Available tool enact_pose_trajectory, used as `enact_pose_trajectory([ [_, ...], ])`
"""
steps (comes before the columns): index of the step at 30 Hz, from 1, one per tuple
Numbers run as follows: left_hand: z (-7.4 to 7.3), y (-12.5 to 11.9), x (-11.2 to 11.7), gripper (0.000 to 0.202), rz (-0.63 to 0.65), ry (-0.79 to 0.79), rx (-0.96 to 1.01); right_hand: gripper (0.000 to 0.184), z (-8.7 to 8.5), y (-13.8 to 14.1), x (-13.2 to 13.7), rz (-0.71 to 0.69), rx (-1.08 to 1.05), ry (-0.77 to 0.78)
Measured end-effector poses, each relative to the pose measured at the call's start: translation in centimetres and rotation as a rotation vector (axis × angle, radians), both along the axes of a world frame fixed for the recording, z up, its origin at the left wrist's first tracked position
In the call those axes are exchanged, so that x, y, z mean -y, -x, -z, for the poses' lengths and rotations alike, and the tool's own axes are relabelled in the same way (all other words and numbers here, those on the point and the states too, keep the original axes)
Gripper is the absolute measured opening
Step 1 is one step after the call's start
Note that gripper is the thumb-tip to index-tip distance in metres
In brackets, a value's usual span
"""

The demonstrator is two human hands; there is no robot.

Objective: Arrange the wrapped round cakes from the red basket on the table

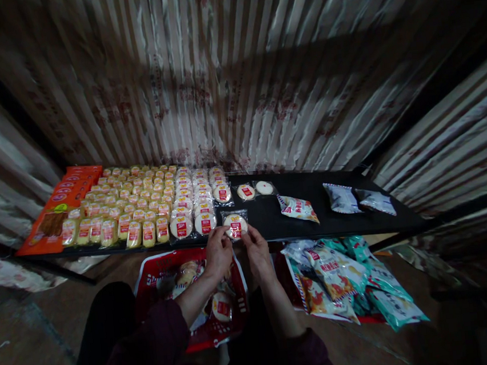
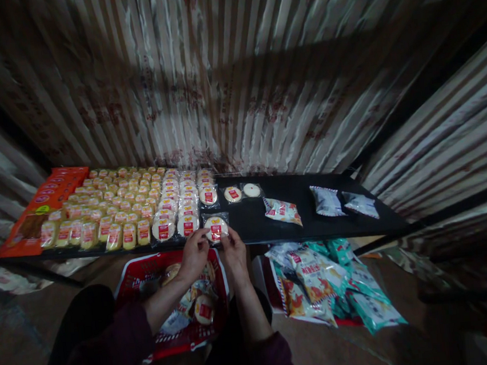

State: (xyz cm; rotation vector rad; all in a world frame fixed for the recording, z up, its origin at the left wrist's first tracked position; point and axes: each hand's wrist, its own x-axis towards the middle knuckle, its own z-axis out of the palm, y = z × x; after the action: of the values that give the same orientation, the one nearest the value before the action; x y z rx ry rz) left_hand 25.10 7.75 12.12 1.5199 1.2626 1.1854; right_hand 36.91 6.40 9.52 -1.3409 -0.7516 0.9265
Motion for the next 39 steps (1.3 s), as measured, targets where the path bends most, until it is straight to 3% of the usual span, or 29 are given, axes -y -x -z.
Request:
enact_pose_trajectory([
  [9, -0.1, -1.8, -1.9, 0.047, 0.000, 0.030, -0.131, 0.052, 0.7, -1.3, -4.0, 0.070, 0.043, -0.016],
  [14, -0.2, -2.9, -2.7, 0.052, 0.062, 0.050, -0.204, 0.052, 1.1, -1.9, -5.8, 0.092, 0.062, -0.034],
  [20, -0.4, -3.9, -4.0, 0.060, 0.084, 0.060, -0.181, 0.054, 1.7, -2.5, -8.1, 0.108, 0.104, -0.007],
  [31, 0.6, -4.9, -6.9, 0.053, 0.081, 0.124, -0.221, 0.042, 1.7, -2.3, -11.5, 0.074, 0.268, -0.015],
  [39, 1.1, -5.3, -7.9, 0.045, 0.081, 0.078, -0.244, 0.041, 2.4, -1.8, -12.5, -0.004, 0.196, -0.084],
])
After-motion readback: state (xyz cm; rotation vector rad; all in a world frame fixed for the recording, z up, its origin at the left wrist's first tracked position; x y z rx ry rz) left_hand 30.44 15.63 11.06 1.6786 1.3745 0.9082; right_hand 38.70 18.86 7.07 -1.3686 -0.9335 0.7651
